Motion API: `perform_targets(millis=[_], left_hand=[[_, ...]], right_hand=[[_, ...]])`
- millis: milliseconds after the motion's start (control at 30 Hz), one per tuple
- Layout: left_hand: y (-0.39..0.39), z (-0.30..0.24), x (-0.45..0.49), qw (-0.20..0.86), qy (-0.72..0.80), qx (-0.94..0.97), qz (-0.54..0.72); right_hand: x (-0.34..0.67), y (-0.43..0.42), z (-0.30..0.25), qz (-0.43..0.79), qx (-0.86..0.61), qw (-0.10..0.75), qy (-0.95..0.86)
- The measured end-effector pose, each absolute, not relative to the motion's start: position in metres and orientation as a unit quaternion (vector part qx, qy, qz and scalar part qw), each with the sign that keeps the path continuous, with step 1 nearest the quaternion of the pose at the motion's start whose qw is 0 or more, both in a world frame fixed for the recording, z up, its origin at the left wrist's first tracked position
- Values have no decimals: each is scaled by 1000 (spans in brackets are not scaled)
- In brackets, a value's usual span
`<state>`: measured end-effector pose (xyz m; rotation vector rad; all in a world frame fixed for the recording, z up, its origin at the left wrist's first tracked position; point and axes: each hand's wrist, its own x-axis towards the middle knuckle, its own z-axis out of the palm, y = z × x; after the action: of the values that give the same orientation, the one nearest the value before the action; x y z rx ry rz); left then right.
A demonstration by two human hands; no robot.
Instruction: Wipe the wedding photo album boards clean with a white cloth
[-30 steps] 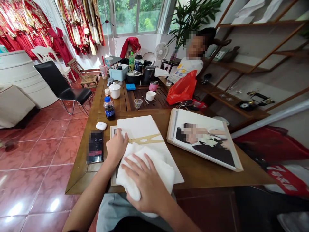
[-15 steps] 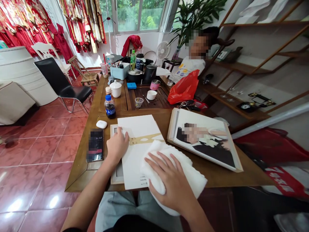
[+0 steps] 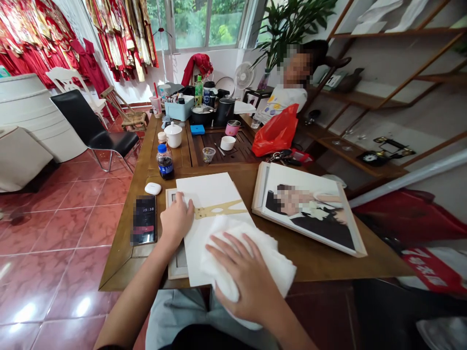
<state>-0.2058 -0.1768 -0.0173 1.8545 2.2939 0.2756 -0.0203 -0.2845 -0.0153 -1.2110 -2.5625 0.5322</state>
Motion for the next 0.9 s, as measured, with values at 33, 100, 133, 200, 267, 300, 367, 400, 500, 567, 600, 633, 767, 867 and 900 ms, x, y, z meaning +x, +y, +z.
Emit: perform_targets(millis=[33, 100, 133, 200, 267, 300, 367, 400, 500, 567, 600, 633, 767, 867, 900], left_hand=[[-177, -17, -206, 91, 772, 622, 92], [-176, -16, -205, 96, 773, 620, 91], [-176, -16, -205, 98, 773, 620, 91], [-176, -15, -205, 102, 775, 618, 89], [-176, -15, -205, 103, 775, 617, 89], [-176, -15, -205, 103, 775, 618, 89], [-176, -16, -206, 100, 773, 620, 91], [-177, -16, -206, 99, 772, 621, 93], [-177, -17, -206, 95, 770, 624, 97], [-178, -17, -206, 89, 768, 627, 100], [-178, -16, -206, 86, 767, 628, 101], [-179, -16, -205, 84, 767, 628, 102], [-179, -15, -205, 90, 770, 624, 98], [-178, -15, -205, 101, 772, 620, 94], [-178, -15, -205, 104, 773, 619, 93]], right_hand=[[-10, -283, -19, 152, -434, 137, -877], [8, -280, -26, 91, -466, 162, -865], [15, -279, -29, 65, -478, 175, -858], [24, -278, -33, 31, -495, 192, -847], [22, -277, -33, 21, -506, 198, -840], [18, -278, -32, 24, -507, 197, -839], [4, -279, -29, 45, -498, 189, -845], [-5, -279, -27, 63, -487, 183, -851], [-34, -278, -21, 124, -454, 163, -867], [-49, -277, -19, 151, -441, 158, -870], [-54, -277, -18, 160, -437, 159, -871], [-58, -276, -17, 167, -433, 160, -871], [-51, -272, -13, 180, -423, 164, -873], [-32, -266, -14, 159, -452, 165, -862], [-24, -263, -15, 144, -469, 167, -855]])
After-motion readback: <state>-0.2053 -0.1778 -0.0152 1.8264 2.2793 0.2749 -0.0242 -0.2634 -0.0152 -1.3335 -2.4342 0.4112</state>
